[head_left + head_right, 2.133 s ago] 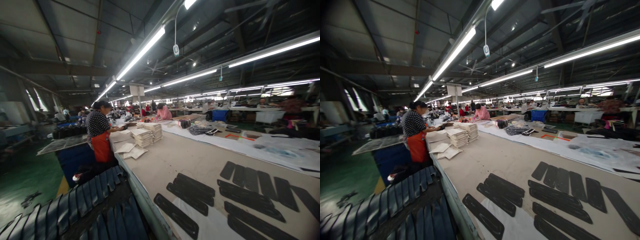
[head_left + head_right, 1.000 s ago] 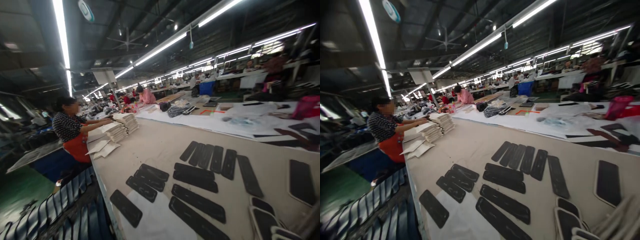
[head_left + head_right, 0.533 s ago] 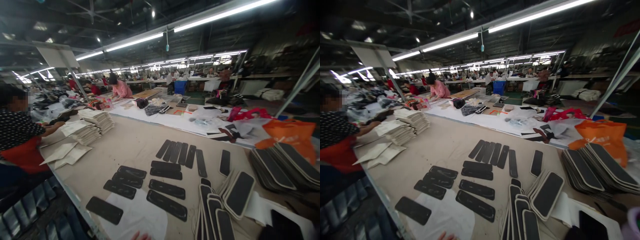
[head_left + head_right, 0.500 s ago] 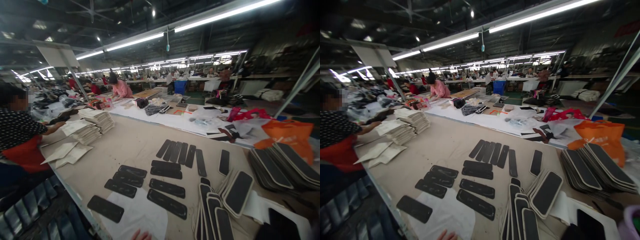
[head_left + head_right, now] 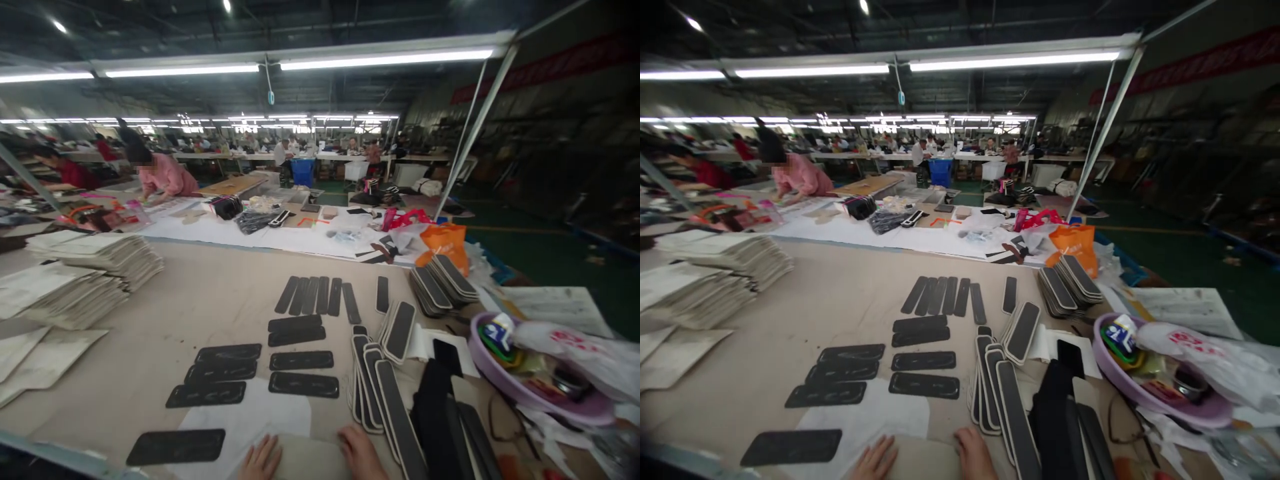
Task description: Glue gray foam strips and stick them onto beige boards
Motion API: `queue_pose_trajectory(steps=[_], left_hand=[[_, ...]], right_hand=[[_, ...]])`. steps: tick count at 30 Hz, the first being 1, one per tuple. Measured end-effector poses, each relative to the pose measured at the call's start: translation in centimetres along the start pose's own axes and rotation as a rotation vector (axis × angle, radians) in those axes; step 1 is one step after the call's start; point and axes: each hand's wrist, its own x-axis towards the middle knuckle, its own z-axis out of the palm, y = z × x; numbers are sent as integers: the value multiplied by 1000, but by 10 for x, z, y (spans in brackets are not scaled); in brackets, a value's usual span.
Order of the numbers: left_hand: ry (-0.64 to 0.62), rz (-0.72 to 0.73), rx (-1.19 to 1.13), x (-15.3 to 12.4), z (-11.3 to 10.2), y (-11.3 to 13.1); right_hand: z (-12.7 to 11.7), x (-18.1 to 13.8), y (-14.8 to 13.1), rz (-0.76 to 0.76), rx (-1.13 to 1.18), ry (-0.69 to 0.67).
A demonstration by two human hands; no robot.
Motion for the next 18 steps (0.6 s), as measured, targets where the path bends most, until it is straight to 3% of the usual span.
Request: queue_pose_trajectory(steps=[4,8,13,18], left_hand=[[104,-11,-78,-10,-14,-7],[167,24,-178,-10,-27,-8],[54,126,-332,2,-39,-3],[-74,134,-345,16,-26,-8]], right_hand=[[-12,18,-22,-42,-5,-18],[-45,52,-31,-57,-43,-33],[-95,121,-13,61,-190,52],[-124,196,11,191,-363,82]])
